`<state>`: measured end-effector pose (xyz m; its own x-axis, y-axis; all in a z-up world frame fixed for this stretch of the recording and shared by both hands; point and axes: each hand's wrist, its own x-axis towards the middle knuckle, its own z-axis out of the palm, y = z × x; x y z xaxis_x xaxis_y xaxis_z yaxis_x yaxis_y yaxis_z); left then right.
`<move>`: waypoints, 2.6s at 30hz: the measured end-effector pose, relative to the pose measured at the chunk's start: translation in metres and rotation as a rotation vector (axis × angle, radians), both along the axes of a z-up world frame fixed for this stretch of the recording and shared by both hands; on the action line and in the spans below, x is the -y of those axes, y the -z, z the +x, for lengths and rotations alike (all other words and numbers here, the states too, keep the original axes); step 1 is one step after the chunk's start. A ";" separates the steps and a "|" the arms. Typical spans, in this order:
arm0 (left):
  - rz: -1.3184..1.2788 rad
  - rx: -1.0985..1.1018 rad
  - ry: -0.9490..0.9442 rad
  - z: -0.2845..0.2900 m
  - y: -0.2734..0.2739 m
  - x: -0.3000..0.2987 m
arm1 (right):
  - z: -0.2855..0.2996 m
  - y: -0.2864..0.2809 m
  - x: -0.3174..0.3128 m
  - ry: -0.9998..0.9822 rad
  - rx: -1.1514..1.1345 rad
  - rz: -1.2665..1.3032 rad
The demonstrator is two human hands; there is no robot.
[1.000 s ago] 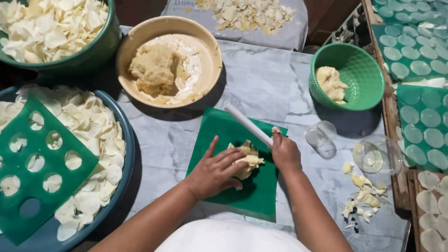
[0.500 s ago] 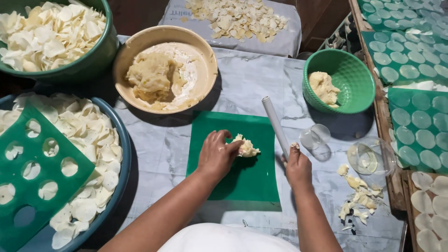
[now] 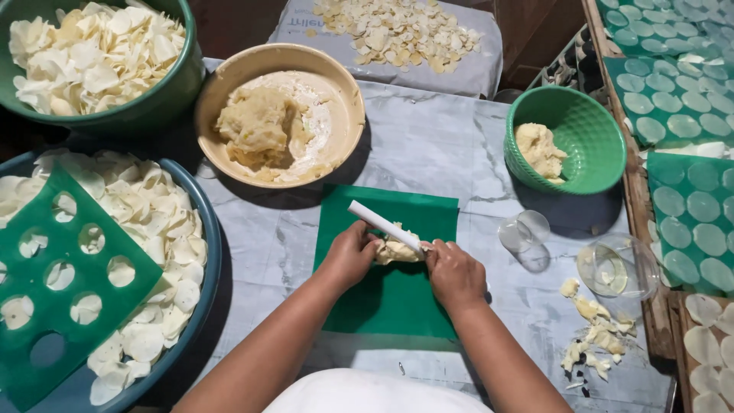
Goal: Rolling out small portions of dough into thin sheets using a rolling pin on a mat
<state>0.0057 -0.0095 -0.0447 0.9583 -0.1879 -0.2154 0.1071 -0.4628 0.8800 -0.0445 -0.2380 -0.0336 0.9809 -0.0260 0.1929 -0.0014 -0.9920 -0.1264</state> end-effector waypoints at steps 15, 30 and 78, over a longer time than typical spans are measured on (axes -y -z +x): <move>0.990 0.729 0.021 -0.079 -0.007 -0.037 | -0.060 0.001 0.060 0.244 0.040 -0.052; 0.880 0.736 0.069 -0.087 0.011 -0.034 | 0.085 -0.046 -0.079 -0.046 -0.286 0.003; 0.896 0.733 0.051 -0.085 0.005 -0.030 | -0.089 -0.023 -0.090 -0.359 -0.120 0.045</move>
